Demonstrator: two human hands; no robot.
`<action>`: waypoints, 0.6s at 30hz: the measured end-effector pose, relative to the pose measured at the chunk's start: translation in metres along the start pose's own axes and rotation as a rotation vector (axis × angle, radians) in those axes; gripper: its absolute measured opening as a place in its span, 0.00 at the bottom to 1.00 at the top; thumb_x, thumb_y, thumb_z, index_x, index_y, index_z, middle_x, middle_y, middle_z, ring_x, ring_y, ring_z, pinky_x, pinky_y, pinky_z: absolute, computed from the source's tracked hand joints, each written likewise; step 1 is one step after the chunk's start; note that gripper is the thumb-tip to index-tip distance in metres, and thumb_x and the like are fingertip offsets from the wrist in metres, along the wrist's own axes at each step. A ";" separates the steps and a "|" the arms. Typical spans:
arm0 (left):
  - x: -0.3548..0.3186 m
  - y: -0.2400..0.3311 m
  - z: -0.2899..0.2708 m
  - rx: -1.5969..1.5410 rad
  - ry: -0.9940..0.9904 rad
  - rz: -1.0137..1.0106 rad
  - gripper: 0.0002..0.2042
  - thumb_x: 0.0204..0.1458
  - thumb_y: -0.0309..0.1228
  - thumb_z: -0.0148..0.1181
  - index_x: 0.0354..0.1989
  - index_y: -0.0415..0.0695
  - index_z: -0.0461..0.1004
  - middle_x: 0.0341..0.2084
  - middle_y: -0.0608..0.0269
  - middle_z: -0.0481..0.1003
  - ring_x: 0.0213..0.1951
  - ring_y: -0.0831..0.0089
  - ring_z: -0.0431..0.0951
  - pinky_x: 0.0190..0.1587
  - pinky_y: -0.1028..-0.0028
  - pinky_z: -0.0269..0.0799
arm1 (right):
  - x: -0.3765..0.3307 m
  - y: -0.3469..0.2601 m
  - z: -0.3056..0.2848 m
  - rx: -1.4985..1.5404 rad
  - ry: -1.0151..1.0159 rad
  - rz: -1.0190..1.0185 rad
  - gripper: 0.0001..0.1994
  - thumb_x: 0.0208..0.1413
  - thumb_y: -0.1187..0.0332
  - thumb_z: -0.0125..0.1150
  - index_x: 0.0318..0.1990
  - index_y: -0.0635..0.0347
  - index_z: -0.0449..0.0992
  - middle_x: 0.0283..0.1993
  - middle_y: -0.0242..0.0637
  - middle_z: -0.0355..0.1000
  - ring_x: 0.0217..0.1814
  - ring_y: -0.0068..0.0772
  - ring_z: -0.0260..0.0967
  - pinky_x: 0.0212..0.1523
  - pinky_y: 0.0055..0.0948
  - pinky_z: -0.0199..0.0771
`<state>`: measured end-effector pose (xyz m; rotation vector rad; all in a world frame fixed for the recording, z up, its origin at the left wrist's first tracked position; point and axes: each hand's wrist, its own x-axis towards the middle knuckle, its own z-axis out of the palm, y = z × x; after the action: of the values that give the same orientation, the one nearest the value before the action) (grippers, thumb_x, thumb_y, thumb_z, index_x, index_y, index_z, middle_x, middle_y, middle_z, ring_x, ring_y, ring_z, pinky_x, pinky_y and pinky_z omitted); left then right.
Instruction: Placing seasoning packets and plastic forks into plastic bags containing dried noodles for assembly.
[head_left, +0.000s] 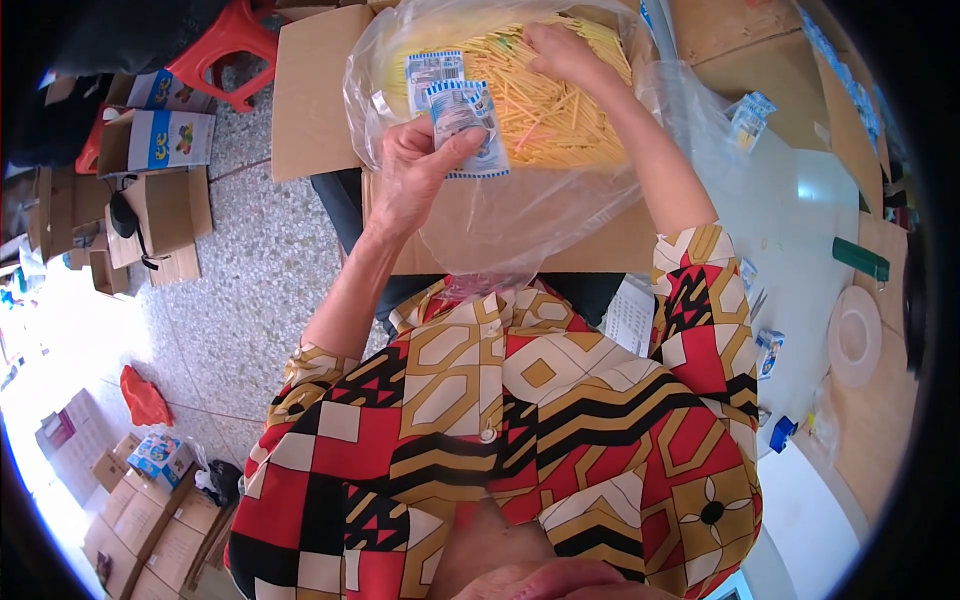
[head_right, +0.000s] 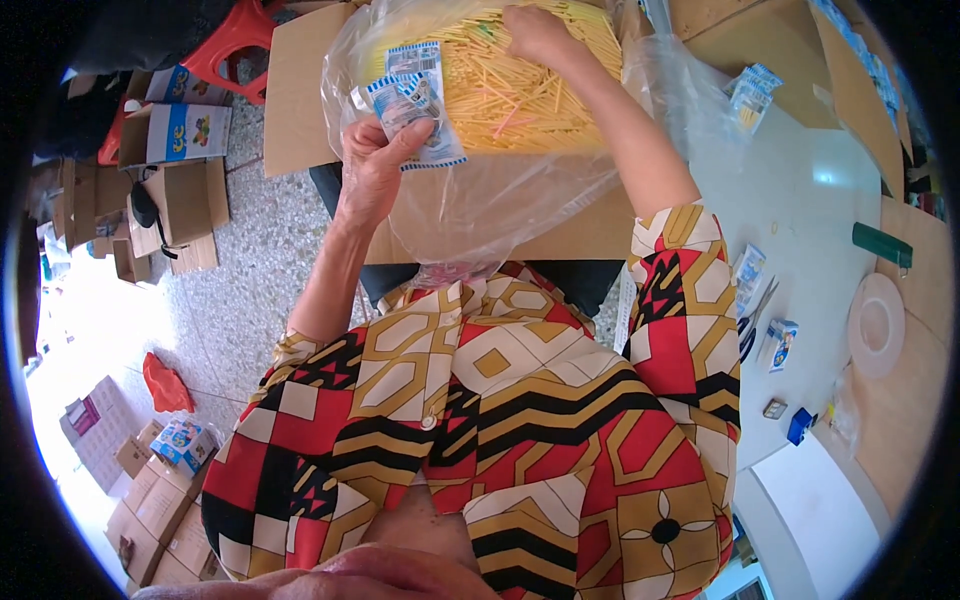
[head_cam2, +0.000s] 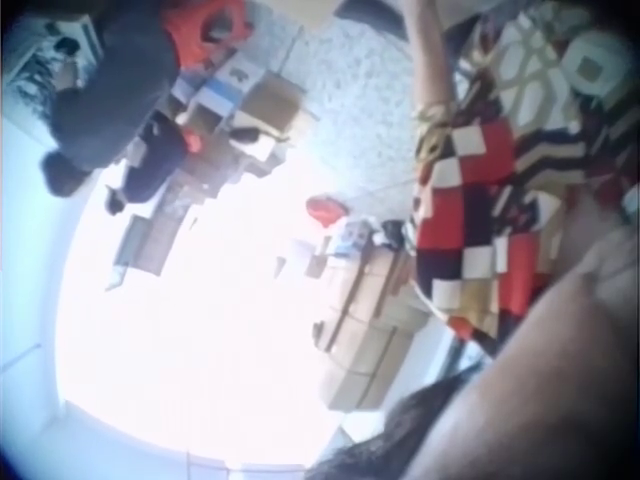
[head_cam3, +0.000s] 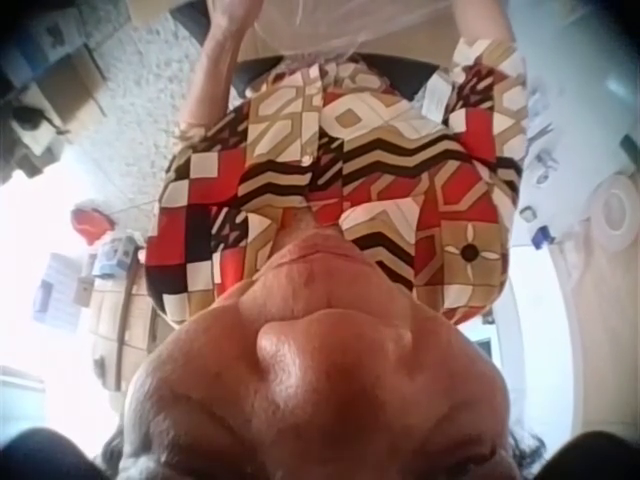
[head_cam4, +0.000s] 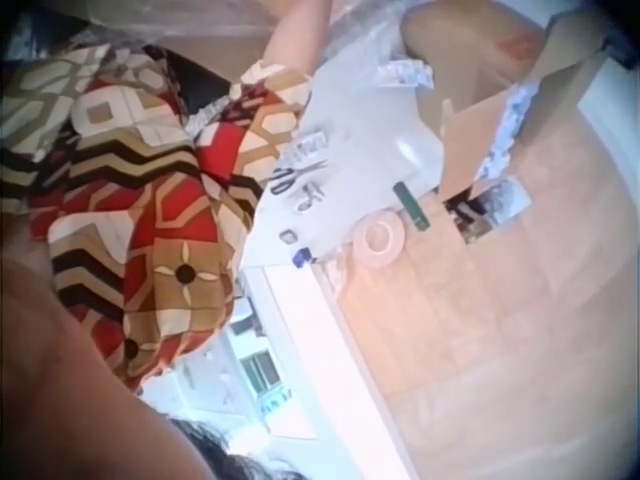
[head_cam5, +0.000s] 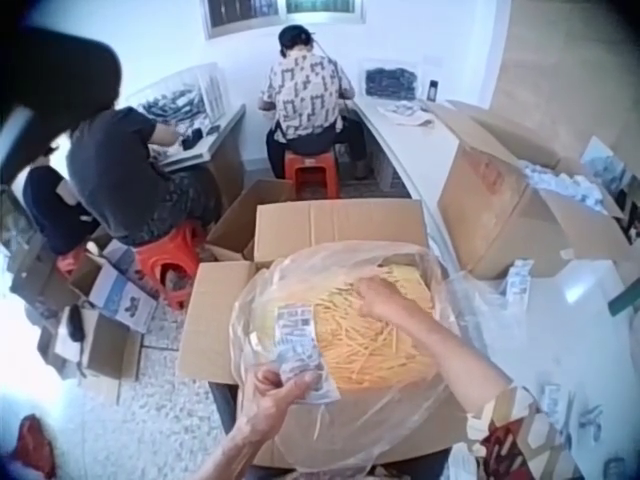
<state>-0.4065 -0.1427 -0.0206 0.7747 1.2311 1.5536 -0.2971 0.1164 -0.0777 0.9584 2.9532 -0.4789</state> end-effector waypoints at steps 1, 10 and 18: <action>-0.001 -0.001 0.000 -0.001 -0.003 0.001 0.08 0.47 0.30 0.62 0.33 0.40 0.77 0.26 0.71 0.76 0.28 0.87 0.71 0.32 0.83 0.68 | 0.003 0.000 0.006 -0.001 0.001 0.002 0.16 0.41 0.71 0.57 0.40 0.64 0.67 0.40 0.49 0.70 0.43 0.49 0.68 0.41 0.40 0.67; -0.003 -0.004 -0.011 -0.035 -0.005 0.006 0.07 0.47 0.29 0.62 0.33 0.40 0.77 0.26 0.71 0.76 0.28 0.87 0.71 0.33 0.82 0.68 | 0.008 -0.011 0.022 -0.094 0.045 0.051 0.12 0.41 0.75 0.52 0.37 0.69 0.68 0.41 0.58 0.68 0.47 0.55 0.65 0.44 0.45 0.65; -0.002 -0.004 -0.011 -0.048 -0.043 -0.002 0.08 0.48 0.29 0.62 0.34 0.40 0.77 0.27 0.71 0.76 0.29 0.87 0.71 0.34 0.82 0.69 | -0.021 0.002 -0.010 0.491 0.028 0.260 0.06 0.40 0.70 0.59 0.20 0.62 0.71 0.18 0.36 0.69 0.22 0.23 0.67 0.23 0.22 0.65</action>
<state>-0.4140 -0.1485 -0.0274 0.7713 1.1586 1.5520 -0.2776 0.1091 -0.0664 1.3668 2.7187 -1.2153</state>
